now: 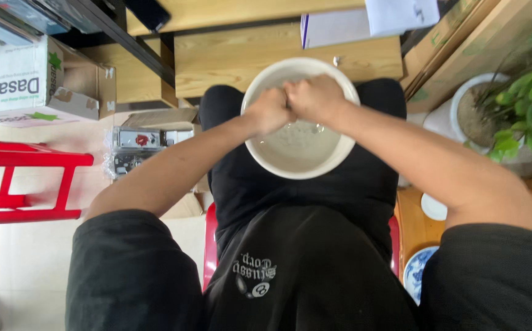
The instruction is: The person washes a gray cloth in a white bowl of water, wrings it out, and places it on a wooden table. The person then folds the cloth on the table.
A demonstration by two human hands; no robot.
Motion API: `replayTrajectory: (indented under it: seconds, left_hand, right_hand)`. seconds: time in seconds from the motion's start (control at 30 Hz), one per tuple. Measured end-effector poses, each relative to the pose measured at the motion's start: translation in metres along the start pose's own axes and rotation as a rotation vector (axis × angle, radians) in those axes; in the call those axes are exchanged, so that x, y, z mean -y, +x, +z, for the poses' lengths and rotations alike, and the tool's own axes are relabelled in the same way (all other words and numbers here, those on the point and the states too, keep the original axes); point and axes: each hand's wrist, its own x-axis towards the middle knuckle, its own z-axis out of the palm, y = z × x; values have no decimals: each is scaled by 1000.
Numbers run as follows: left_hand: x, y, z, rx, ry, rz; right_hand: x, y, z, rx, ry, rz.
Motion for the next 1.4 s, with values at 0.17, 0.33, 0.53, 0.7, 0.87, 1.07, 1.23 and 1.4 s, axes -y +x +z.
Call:
replayTrajectory:
  seconds: [0.17,0.33,0.53,0.7,0.87,1.07,1.23,1.4]
  left_hand:
    - [-27,-21,-16,-118,-383,-43]
    - [-71,-45,-38,-109,-857,-150]
    - [-74,-44,-29,-162,-1060,-178]
    - [-74,-40,-19,-141,-1245,-183]
    - [-71,-36,-7,-184,-1334,-151]
    - [-62,-33,13,-303,-1299,-143]
    - [-37,-19,35,-290,-1307,-175]
    - [-31,-17,42,-329,-1201,-201]
  right_hand:
    - [-26,25,-15,-452,-273,-155]
    - [-44,40,-31,-648,-441,-223]
    - [-50,41,-35,-789,-465,-274]
    - [-54,39,-26,-877,-398,-257]
    - [-47,31,-12,-875,-308,-158]
    - [-22,17,10,-835,-178,-11]
    - [-2,1,41,-747,27,156]
    - [7,-8,52,-575,433,373]
